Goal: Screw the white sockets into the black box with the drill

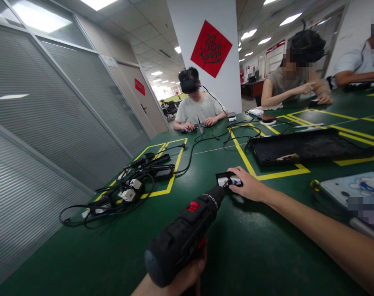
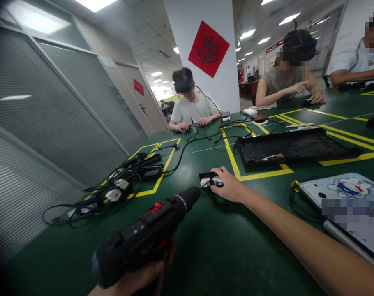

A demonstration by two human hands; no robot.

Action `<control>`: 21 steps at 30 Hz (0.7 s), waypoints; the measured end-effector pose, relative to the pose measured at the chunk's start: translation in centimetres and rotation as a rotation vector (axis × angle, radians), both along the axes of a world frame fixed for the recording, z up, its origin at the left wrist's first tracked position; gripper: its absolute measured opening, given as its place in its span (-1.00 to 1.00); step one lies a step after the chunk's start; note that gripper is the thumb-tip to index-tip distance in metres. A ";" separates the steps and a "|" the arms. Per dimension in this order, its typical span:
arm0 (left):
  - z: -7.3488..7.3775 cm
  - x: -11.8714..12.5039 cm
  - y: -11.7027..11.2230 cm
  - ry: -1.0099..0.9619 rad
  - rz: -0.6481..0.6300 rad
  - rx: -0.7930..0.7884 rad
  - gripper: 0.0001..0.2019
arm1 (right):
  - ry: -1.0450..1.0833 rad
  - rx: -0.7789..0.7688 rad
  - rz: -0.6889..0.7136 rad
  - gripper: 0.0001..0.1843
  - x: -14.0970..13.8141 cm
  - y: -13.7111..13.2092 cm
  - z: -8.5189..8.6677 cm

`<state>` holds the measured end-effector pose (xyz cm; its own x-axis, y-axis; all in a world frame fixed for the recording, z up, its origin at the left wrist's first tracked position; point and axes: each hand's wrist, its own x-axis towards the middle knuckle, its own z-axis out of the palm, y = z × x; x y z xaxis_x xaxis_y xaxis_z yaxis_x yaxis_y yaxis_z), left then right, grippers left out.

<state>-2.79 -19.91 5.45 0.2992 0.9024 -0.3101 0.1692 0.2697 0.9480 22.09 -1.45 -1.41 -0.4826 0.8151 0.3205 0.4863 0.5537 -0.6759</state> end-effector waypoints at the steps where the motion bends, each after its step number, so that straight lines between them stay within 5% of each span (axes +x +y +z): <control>1: -0.2 0.0 0.1 -0.014 -0.006 0.009 -0.63 | 0.001 0.003 0.001 -0.51 0.0 0.0 0.0; 14: -1.1 0.0 0.1 -0.007 -0.003 0.089 -0.52 | 0.003 0.025 0.004 -0.53 0.0 0.2 -0.2; 21: 0.4 0.3 -0.1 -0.023 -0.019 0.125 -0.48 | 0.009 0.031 0.008 -0.52 0.0 0.2 -0.2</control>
